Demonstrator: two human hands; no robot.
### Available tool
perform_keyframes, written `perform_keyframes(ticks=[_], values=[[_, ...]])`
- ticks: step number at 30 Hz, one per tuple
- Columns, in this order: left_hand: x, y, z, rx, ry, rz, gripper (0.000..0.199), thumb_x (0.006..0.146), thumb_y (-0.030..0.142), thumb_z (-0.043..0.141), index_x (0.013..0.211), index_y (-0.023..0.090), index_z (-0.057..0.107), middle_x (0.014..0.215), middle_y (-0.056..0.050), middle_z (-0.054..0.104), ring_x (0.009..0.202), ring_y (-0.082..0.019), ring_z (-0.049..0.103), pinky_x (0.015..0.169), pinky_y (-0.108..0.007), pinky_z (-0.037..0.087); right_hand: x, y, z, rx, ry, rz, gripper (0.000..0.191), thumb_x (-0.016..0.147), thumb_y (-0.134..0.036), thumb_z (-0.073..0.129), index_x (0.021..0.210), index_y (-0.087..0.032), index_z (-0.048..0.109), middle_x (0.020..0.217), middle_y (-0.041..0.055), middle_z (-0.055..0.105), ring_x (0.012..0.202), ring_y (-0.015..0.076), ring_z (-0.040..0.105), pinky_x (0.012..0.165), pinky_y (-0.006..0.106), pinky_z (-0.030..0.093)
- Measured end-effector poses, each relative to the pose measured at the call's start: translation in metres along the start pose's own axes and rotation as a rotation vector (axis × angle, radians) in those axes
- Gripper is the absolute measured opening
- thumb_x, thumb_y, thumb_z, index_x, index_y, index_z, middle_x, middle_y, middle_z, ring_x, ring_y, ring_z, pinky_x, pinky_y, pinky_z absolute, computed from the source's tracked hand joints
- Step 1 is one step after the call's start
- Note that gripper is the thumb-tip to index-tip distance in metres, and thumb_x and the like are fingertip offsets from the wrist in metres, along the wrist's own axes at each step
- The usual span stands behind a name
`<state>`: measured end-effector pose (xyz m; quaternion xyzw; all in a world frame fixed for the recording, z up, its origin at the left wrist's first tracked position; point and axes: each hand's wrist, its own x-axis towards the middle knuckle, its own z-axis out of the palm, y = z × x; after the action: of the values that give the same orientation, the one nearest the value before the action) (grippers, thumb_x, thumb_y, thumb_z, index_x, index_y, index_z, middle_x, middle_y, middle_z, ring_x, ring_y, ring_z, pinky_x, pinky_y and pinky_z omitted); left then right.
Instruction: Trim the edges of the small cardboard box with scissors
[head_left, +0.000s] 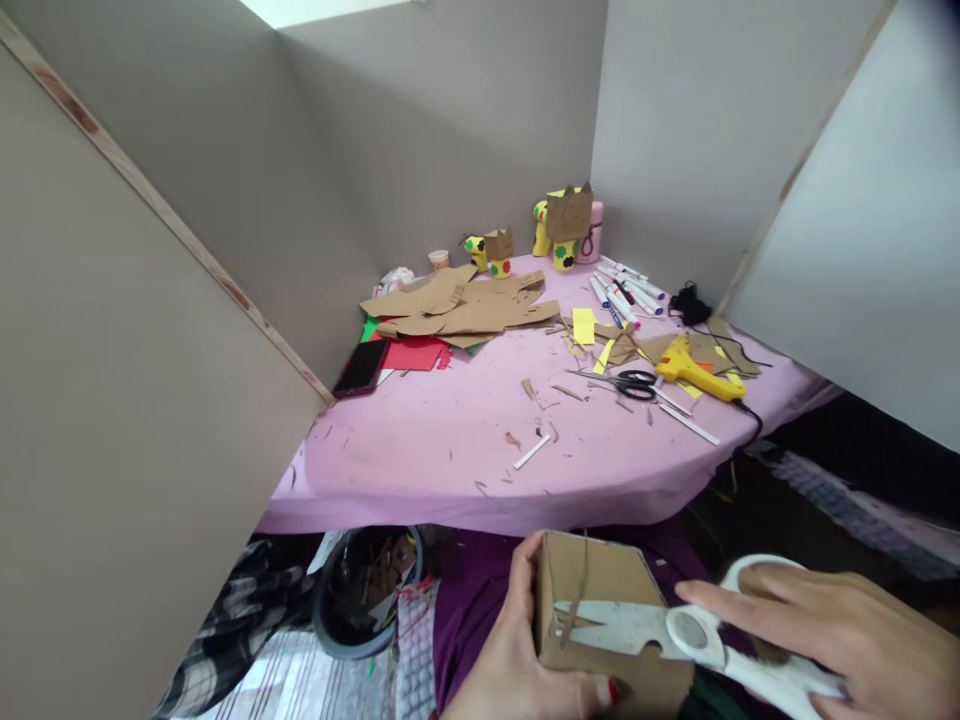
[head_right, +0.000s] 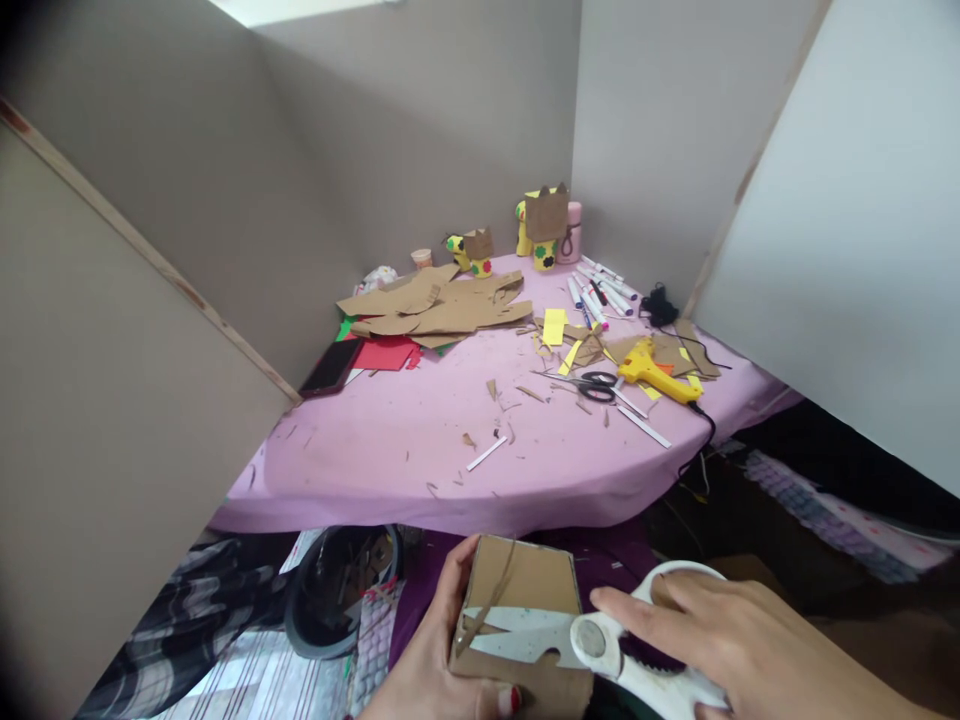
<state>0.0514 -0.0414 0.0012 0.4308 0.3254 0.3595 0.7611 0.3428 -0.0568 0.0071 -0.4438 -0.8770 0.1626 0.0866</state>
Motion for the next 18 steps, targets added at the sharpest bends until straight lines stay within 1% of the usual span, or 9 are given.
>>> perform_keyframes(ticks=[2, 6, 8, 10, 12, 14, 16, 18], values=[[-0.001, 0.001, 0.002, -0.018, 0.006, -0.013, 0.103, 0.056, 0.032, 0.082, 0.132, 0.025, 0.013, 0.122, -0.014, 0.052, 0.111, -0.031, 0.057, 0.094, -0.043, 0.042, 0.001, -0.001, -0.001, -0.005, -0.030, 0.007, 0.093, 0.050, -0.005, 0.053, 0.135, -0.042, 0.046, 0.099, 0.0059, 0.070, 0.084, 0.0331, 0.070, 0.068, 0.045, 0.059], [-0.002, 0.003, 0.004, -0.049, 0.006, -0.034, 0.102, 0.058, 0.027, 0.081, 0.133, 0.026, 0.012, 0.123, -0.014, 0.053, 0.108, -0.029, 0.059, 0.090, -0.041, 0.044, 0.003, -0.004, -0.003, 0.033, -0.025, -0.012, 0.088, 0.052, -0.003, 0.051, 0.134, -0.037, 0.050, 0.098, 0.0061, 0.072, 0.081, 0.0306, 0.070, 0.069, 0.042, 0.058], [-0.002, 0.003, 0.003, -0.073, 0.000, -0.041, 0.103, 0.059, 0.025, 0.081, 0.133, 0.026, 0.010, 0.125, -0.016, 0.052, 0.107, -0.029, 0.060, 0.091, -0.042, 0.043, 0.006, -0.006, -0.004, 0.110, -0.036, -0.026, 0.081, 0.057, -0.003, 0.051, 0.131, -0.035, 0.053, 0.096, 0.0053, 0.074, 0.078, 0.0276, 0.071, 0.068, 0.038, 0.057], [-0.001, 0.000, 0.001, -0.075, -0.011, -0.036, 0.104, 0.057, 0.024, 0.082, 0.132, 0.024, 0.010, 0.128, -0.018, 0.051, 0.110, -0.030, 0.059, 0.094, -0.045, 0.041, 0.010, -0.008, -0.006, 0.195, -0.041, -0.022, 0.069, 0.065, -0.005, 0.053, 0.128, -0.033, 0.056, 0.092, 0.0035, 0.075, 0.075, 0.0241, 0.071, 0.066, 0.033, 0.057], [-0.001, -0.002, -0.002, -0.078, -0.027, -0.017, 0.103, 0.057, 0.024, 0.082, 0.132, 0.024, 0.010, 0.132, -0.020, 0.048, 0.115, -0.033, 0.056, 0.098, -0.048, 0.039, 0.012, -0.010, -0.007, 0.245, -0.024, 0.009, 0.058, 0.074, -0.011, 0.056, 0.127, -0.034, 0.058, 0.092, 0.0016, 0.076, 0.076, 0.0221, 0.072, 0.068, 0.030, 0.056], [0.000, -0.004, -0.005, -0.091, -0.049, 0.008, 0.102, 0.059, 0.023, 0.082, 0.131, 0.025, 0.010, 0.135, -0.020, 0.045, 0.121, -0.034, 0.052, 0.101, -0.050, 0.037, 0.012, -0.009, -0.007, 0.246, 0.005, 0.038, 0.051, 0.080, -0.018, 0.058, 0.128, -0.037, 0.057, 0.098, 0.0010, 0.075, 0.082, 0.0219, 0.072, 0.073, 0.030, 0.057], [0.001, -0.005, -0.006, -0.087, -0.072, 0.030, 0.101, 0.060, 0.023, 0.081, 0.132, 0.025, 0.010, 0.136, -0.020, 0.044, 0.123, -0.034, 0.050, 0.102, -0.050, 0.036, 0.009, -0.007, -0.006, 0.189, 0.029, 0.057, 0.054, 0.081, -0.024, 0.060, 0.132, -0.040, 0.052, 0.105, 0.0008, 0.074, 0.089, 0.0226, 0.071, 0.076, 0.031, 0.057], [0.000, -0.005, -0.006, -0.043, -0.074, 0.026, 0.101, 0.059, 0.025, 0.082, 0.132, 0.024, 0.011, 0.135, -0.020, 0.046, 0.122, -0.033, 0.051, 0.102, -0.049, 0.037, 0.006, -0.004, -0.005, 0.098, 0.101, 0.070, 0.059, 0.076, -0.027, 0.066, 0.131, -0.044, 0.051, 0.106, 0.0001, 0.074, 0.089, 0.0231, 0.071, 0.075, 0.032, 0.058]])
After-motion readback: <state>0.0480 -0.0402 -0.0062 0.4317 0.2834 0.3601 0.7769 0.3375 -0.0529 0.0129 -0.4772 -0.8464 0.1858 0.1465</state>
